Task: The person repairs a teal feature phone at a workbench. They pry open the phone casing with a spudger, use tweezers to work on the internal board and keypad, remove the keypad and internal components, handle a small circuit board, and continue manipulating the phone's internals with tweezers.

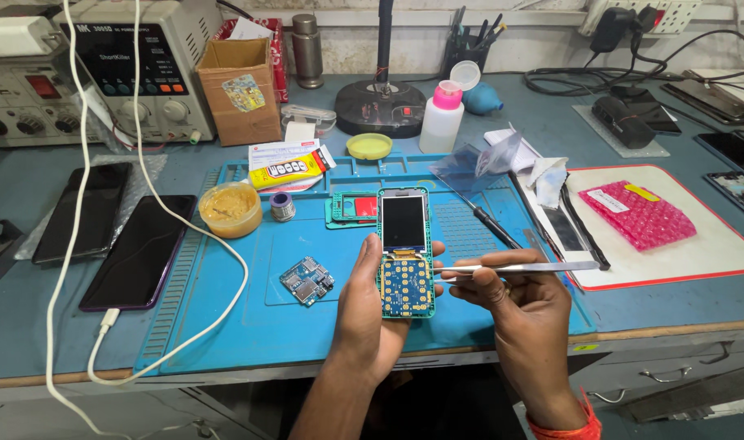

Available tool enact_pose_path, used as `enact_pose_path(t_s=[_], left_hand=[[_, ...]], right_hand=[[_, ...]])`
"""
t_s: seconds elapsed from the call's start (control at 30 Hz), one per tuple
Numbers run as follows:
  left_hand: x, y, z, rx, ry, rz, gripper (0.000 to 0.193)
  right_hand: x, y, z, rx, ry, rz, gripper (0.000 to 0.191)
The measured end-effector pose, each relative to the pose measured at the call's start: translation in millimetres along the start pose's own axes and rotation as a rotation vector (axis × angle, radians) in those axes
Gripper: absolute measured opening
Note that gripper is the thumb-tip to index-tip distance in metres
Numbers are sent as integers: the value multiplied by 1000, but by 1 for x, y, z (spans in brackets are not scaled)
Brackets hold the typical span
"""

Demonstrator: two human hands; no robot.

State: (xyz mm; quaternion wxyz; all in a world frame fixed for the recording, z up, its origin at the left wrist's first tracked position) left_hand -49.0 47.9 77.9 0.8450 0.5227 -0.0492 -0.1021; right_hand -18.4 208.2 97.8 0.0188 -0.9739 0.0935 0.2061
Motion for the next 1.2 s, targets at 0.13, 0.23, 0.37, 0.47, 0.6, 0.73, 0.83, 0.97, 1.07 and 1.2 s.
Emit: enact_pose_path(t_s=[0.13,0.23,0.37,0.47,0.6,0.73,0.83,0.97,1.07,1.2], left_hand=[[0,3,-3,27,-33,-29,58],[0,5,-6,45,-72,-46,62],[3,6,-7,94,-75,-114,63],[1,-3,-9,105,-93,25,64],[1,-3,-9,58,-67,12,61],[-1,-5,-10,65,-69,46,61],[-3,-5,-10,61,-60,22,61],[-4,-9,-12,58,-70,35,62],[-3,-2,-11,104,-62,0,63],[34,-2,22,180,-82,12,62]], right_hand=[[-2,0,4,-30,57,-21,24],[-4,-2,8,-45,101,-5,24],[-2,-3,7,-106,58,2,24],[0,-5,4,-145,2,54,23],[1,-2,1,-67,-18,32,21],[1,-1,-3,-24,-18,22,21],[1,-1,-5,-51,-35,47,22],[0,-1,3,-61,31,11,23],[-5,-4,14,-155,116,-15,25],[-8,-5,26,-288,187,-65,24]])
Point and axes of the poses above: each hand's wrist, its own x-axis away from the middle knuckle, its own y-axis out of the palm, z = x × y, the point moved 6 cm from there along -x, towards the middle knuckle, and after that the axes turned 10 degrees about x, right-handed, at the moved point
